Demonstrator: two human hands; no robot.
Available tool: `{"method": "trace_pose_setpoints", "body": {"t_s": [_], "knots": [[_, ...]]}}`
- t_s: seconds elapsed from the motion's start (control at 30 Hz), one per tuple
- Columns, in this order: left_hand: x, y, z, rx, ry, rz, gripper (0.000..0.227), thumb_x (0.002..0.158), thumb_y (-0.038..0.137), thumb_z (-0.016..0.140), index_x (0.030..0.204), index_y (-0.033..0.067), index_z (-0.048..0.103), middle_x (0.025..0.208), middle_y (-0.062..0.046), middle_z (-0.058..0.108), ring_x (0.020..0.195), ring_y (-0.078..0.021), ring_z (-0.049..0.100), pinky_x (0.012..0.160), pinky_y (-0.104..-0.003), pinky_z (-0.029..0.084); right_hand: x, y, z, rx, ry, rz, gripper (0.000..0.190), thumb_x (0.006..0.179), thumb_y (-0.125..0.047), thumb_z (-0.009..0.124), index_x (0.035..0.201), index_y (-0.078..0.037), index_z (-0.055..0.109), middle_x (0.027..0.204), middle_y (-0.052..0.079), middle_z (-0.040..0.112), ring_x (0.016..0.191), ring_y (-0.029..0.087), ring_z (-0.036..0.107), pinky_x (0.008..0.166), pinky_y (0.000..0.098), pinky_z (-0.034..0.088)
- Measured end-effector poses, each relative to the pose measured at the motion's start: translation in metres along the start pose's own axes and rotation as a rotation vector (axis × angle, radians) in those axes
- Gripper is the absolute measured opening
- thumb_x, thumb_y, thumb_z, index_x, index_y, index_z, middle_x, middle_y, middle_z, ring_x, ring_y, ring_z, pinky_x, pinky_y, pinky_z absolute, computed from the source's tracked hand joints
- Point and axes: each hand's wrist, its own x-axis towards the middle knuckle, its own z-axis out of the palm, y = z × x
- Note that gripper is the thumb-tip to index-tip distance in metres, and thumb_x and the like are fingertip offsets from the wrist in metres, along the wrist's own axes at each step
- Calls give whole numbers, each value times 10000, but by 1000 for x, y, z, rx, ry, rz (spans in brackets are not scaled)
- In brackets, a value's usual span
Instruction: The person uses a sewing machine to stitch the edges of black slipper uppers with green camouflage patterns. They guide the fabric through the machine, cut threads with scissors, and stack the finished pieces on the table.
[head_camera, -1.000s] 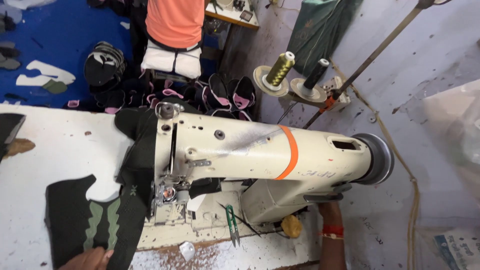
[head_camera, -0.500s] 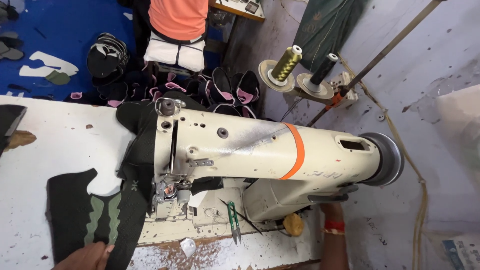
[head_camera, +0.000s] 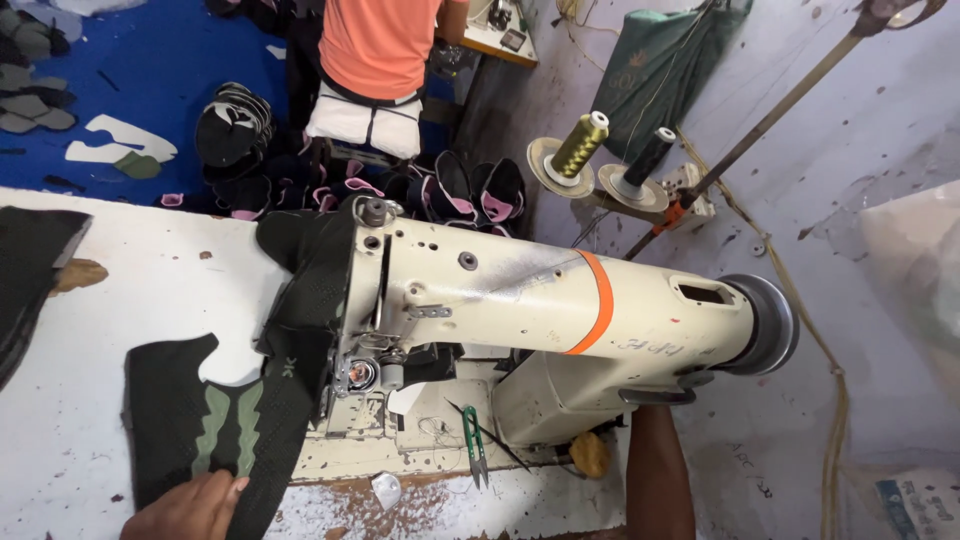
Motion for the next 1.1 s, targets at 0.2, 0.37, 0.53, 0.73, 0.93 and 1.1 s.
{"method": "trace_pose_setpoints", "body": {"t_s": [0.2, 0.37, 0.53, 0.73, 0.93, 1.1], "knots": [[3, 3, -9, 103, -160, -60, 191, 926, 361, 617, 847, 188, 621, 631, -6, 626, 601, -87, 688, 594, -308, 567, 13, -10, -18, 98, 58, -6, 331, 1013, -85, 581, 1335, -7, 585, 1342, 184, 648, 1249, 298, 620, 1066, 425, 489], [4, 4, -16, 124, -263, -36, 219, 965, 380, 553, 890, 190, 632, 666, 6, 655, 636, -86, 715, 634, -294, 628, 69, -6, -45, 173, 96, -2, 349, 994, -83, 602, 1334, -6, 589, 1343, 184, 654, 1244, 296, 628, 1063, 421, 493], [3, 11, -24, 122, -228, -51, 237, 964, 391, 556, 906, 179, 644, 721, -4, 699, 680, -118, 745, 670, -331, 638, 76, 13, -35, 247, 122, 23, 367, 975, -80, 623, 1333, -4, 594, 1344, 185, 660, 1239, 293, 636, 1061, 418, 497], [-3, 25, -41, 152, -112, 34, 260, 947, 388, 578, 862, 148, 630, 748, -34, 714, 727, -179, 747, 664, -373, 622, 32, 29, -11, 357, 132, 77, 389, 953, -76, 647, 1332, -2, 600, 1346, 186, 668, 1233, 290, 646, 1058, 413, 502], [-5, 34, -59, 145, -23, 79, 303, 951, 367, 592, 773, 121, 590, 727, -54, 700, 717, -215, 731, 638, -391, 602, -3, 2, 15, 496, 144, 122, 413, 930, -72, 672, 1331, 0, 606, 1347, 186, 675, 1227, 288, 656, 1054, 409, 507], [-5, 39, -65, 107, 3, 112, 295, 944, 354, 604, 777, 113, 580, 713, -61, 692, 676, -238, 718, 608, -400, 588, -23, 2, 22, 555, 149, 131, 428, 915, -70, 688, 1330, 1, 609, 1348, 187, 680, 1223, 286, 663, 1052, 406, 510]]}}
